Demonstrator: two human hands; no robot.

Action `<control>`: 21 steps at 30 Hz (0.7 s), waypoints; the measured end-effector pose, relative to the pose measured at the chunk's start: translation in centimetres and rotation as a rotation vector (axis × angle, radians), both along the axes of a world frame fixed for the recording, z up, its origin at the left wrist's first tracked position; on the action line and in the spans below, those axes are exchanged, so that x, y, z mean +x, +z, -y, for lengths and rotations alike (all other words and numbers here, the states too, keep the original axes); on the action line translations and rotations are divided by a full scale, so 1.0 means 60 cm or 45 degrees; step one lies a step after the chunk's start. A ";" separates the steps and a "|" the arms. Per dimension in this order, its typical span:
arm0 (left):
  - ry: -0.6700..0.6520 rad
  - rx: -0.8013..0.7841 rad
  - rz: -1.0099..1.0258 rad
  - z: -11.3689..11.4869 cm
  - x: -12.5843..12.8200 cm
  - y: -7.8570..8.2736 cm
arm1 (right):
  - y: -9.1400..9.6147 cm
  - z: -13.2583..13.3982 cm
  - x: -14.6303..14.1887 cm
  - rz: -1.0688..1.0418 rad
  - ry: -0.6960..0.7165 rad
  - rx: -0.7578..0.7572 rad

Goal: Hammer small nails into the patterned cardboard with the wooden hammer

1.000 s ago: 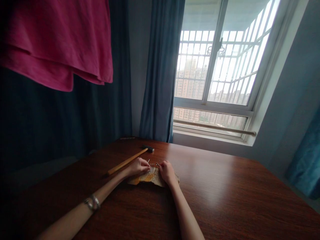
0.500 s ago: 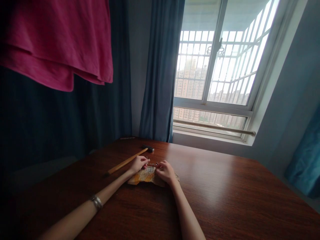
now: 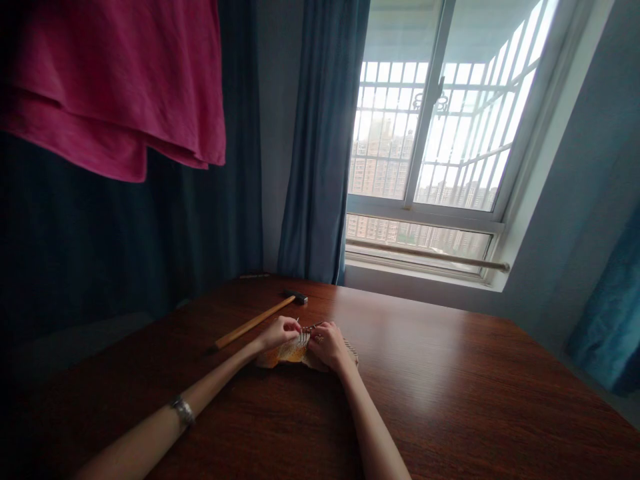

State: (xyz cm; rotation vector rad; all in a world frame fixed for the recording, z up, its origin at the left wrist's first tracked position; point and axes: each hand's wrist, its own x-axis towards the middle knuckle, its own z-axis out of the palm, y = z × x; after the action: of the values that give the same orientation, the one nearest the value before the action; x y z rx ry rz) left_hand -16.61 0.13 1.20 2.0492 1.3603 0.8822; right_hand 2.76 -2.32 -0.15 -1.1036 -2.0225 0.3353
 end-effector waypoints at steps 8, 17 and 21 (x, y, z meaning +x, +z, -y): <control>-0.140 0.168 -0.148 0.016 0.001 0.014 | -0.012 -0.013 -0.005 -0.090 -0.139 -0.032; -0.159 0.040 -0.045 0.021 -0.002 0.019 | -0.019 -0.018 -0.006 -0.031 -0.285 -0.058; -0.197 -0.081 0.152 0.017 -0.001 0.018 | -0.018 -0.018 -0.007 0.007 -0.298 -0.072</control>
State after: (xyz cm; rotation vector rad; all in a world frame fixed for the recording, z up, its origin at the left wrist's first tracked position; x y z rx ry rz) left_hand -16.65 -0.89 2.27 1.9891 1.1361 0.8677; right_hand 2.36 -1.24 -1.21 -1.3620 -1.8738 0.2705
